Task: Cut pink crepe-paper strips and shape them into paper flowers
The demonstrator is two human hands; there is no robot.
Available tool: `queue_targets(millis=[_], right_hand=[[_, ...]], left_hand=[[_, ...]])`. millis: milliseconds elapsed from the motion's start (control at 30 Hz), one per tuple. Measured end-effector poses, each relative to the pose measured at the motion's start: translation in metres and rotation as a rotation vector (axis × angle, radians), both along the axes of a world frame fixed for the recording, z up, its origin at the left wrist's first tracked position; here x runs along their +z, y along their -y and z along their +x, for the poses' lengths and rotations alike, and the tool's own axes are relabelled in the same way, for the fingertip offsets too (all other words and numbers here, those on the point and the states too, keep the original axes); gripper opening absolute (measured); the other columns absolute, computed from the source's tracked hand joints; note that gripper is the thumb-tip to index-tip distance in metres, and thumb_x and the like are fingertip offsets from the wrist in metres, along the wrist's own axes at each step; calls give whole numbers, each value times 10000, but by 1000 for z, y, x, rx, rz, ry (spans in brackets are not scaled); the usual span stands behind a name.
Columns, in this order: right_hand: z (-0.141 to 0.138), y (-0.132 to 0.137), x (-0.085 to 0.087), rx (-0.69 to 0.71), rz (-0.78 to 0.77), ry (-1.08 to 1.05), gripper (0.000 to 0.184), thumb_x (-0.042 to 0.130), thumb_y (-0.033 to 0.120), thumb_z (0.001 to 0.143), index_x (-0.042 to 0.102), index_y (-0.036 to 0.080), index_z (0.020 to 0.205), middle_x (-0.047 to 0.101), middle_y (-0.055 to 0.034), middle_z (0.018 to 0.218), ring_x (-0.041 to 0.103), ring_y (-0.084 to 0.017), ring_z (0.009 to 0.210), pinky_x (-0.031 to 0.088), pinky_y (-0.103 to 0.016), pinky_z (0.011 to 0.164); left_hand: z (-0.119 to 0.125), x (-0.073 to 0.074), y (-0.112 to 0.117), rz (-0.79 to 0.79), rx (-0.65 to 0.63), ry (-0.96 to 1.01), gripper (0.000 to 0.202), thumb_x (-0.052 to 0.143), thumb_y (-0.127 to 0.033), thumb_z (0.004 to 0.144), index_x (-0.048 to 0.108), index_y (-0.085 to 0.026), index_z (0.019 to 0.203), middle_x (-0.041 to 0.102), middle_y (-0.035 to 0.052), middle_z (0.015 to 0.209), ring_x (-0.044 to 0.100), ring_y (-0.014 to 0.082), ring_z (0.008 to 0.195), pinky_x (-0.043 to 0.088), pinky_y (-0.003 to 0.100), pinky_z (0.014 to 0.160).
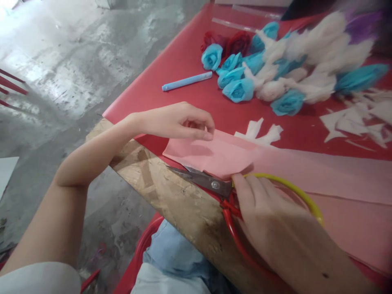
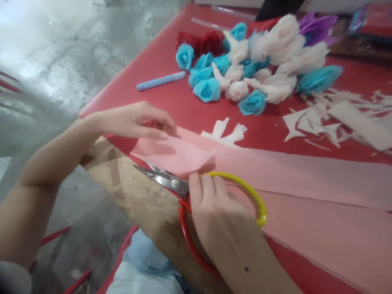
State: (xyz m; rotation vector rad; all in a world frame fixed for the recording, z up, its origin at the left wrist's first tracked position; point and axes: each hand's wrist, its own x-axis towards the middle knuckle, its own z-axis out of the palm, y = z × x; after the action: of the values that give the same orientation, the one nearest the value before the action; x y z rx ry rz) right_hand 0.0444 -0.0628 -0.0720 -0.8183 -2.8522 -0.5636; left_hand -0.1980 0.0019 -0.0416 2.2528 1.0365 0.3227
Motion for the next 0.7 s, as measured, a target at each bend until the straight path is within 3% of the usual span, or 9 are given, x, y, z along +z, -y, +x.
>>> queue_targets(millis=[167,300,500,700], right_hand=[[1,1,2,32,91,-40,292,357,9,722,568,17,924,523,-50,631,511,-148,551,394,-236,484],[0,-2,4,53,81,-61,271,387,31,721,567,8,922,529,-50,624,515,-148,550,388,-239,472],[-3,-8,2,87,26,-118,309,352,16,639,565,7,864,570,-80,609,549,-171,534,396,-241,429],[-4,-7,2,90,-8,-80,317,390,32,603,559,30,872,584,-71,633,563,-176,553,379,-231,385]], left_hand=[[-22,5,18,-1,94,-169,209,575,-361,737,606,-157,770,580,-15,663,498,71,574,362,181,539],[-28,1,30,49,174,-159,197,577,-346,736,570,-152,703,524,-26,616,457,67,546,347,180,525],[-24,-1,35,37,169,-117,169,554,-312,765,573,-147,736,558,-16,664,485,68,568,369,170,544],[-22,0,35,-39,148,-64,109,512,-220,780,584,-144,808,631,30,834,571,92,724,428,181,651]])
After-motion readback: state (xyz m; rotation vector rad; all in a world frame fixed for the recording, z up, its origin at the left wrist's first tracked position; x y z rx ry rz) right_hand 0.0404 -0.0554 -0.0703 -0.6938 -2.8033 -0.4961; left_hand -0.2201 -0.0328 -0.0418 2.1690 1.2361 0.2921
